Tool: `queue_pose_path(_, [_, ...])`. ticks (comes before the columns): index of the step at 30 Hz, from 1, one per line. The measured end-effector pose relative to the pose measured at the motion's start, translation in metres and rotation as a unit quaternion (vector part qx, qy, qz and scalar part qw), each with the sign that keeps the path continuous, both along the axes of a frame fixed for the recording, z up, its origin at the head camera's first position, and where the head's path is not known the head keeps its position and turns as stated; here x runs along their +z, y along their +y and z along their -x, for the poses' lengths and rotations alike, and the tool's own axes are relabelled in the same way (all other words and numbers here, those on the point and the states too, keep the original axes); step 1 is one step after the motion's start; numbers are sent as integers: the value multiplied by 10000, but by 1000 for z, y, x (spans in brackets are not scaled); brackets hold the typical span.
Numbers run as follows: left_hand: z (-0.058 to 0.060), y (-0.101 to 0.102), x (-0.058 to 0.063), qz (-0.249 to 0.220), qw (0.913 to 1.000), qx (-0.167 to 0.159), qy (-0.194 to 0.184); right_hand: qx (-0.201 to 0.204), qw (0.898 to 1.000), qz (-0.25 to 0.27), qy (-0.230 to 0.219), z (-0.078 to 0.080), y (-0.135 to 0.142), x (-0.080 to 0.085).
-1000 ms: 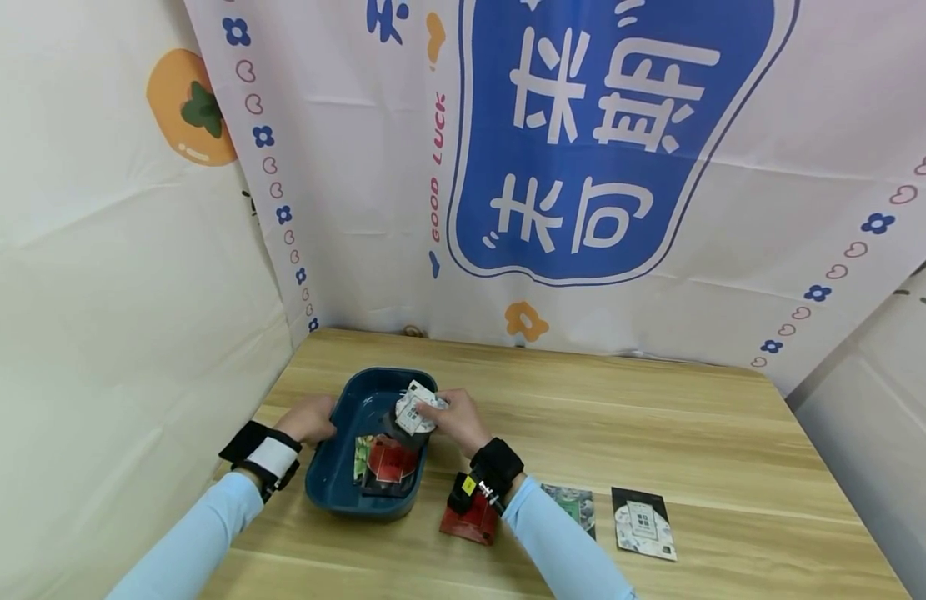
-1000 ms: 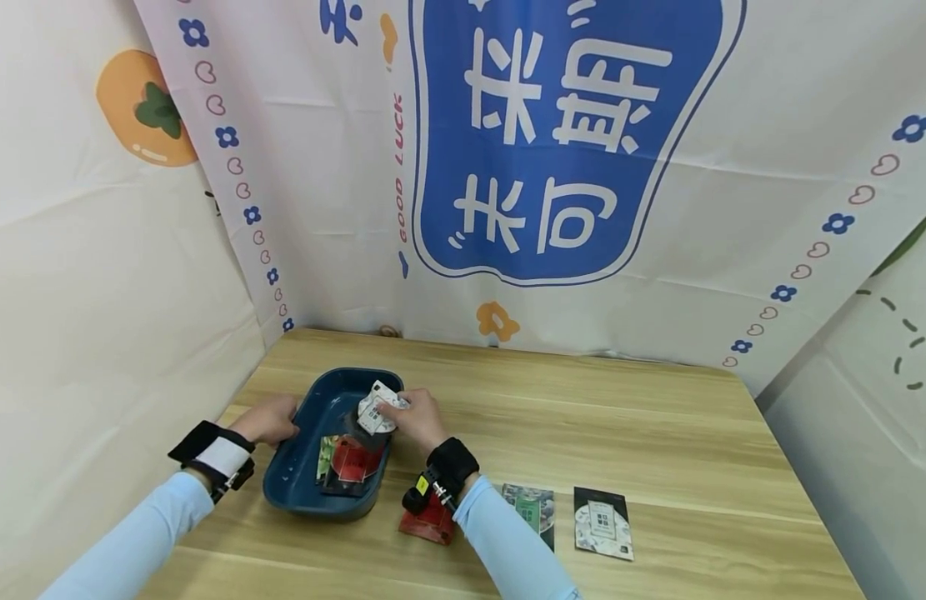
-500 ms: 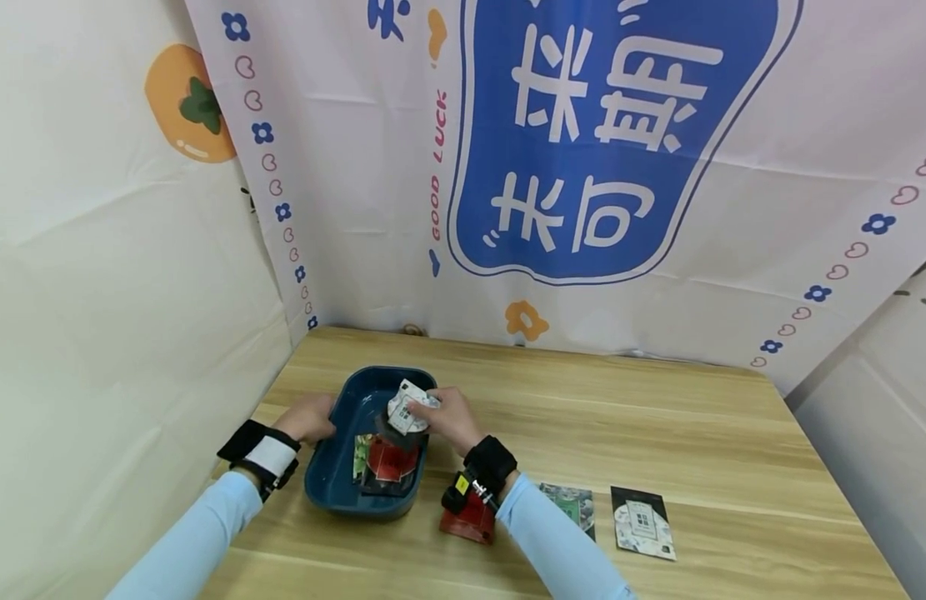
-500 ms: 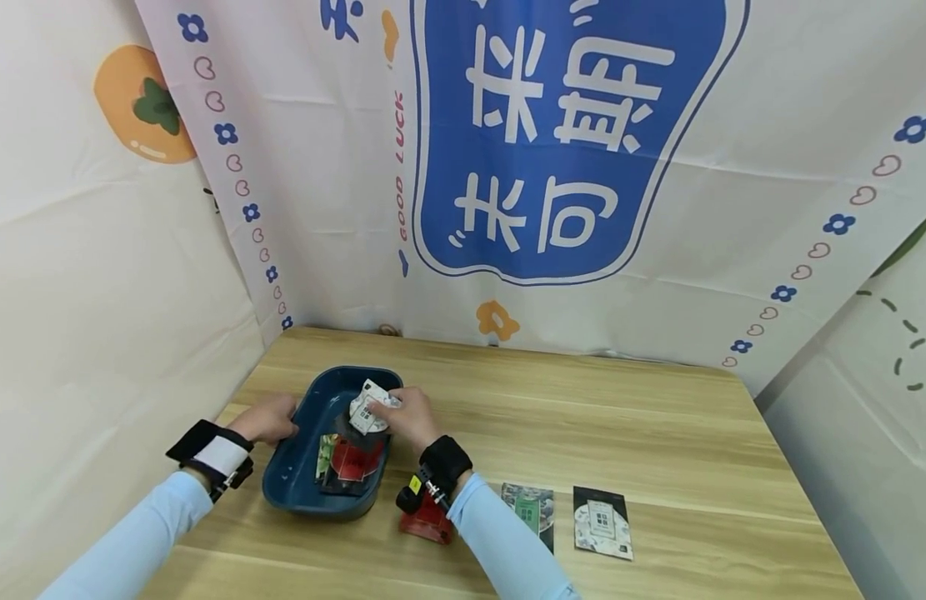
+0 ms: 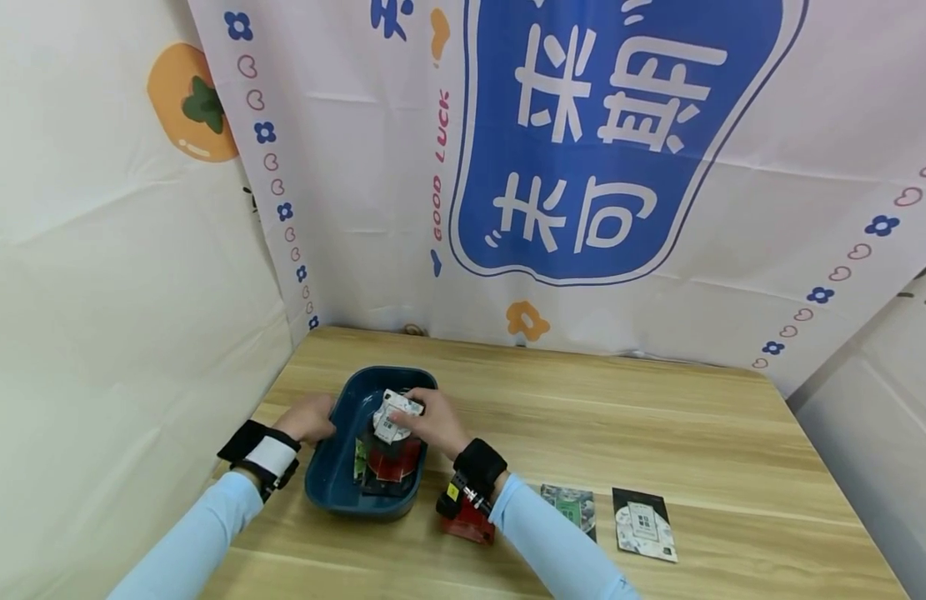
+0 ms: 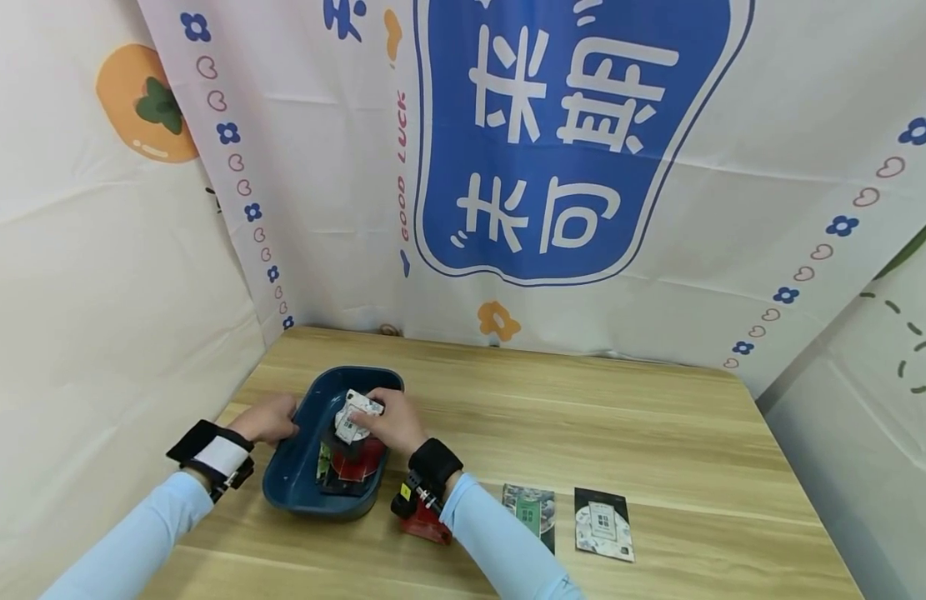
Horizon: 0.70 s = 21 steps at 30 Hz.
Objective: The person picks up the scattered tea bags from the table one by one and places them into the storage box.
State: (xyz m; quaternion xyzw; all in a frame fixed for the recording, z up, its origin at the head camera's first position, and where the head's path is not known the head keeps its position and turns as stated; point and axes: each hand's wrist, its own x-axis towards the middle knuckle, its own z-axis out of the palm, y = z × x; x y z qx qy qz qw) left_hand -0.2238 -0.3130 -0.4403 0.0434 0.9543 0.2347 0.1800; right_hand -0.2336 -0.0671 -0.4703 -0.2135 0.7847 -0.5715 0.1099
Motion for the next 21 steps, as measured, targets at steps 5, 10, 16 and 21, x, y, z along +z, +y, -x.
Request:
queue_pose_path(5, [0,-1,-2,41,10000,-14,47,300,9989,347,131,-3,3,0])
queue_pose_path(10, [2,-1,-3,94,9999,39,-45,402,9962,747,184,-12,20,24])
queue_pose_path(16, [3,-1,-2,143,9999,38,-72,147,9978,600,247,-21,49,47])
queue_pose_path(21, [3,0,0,181,9998,50,-102,103,9985,222,499,-13,70,22])
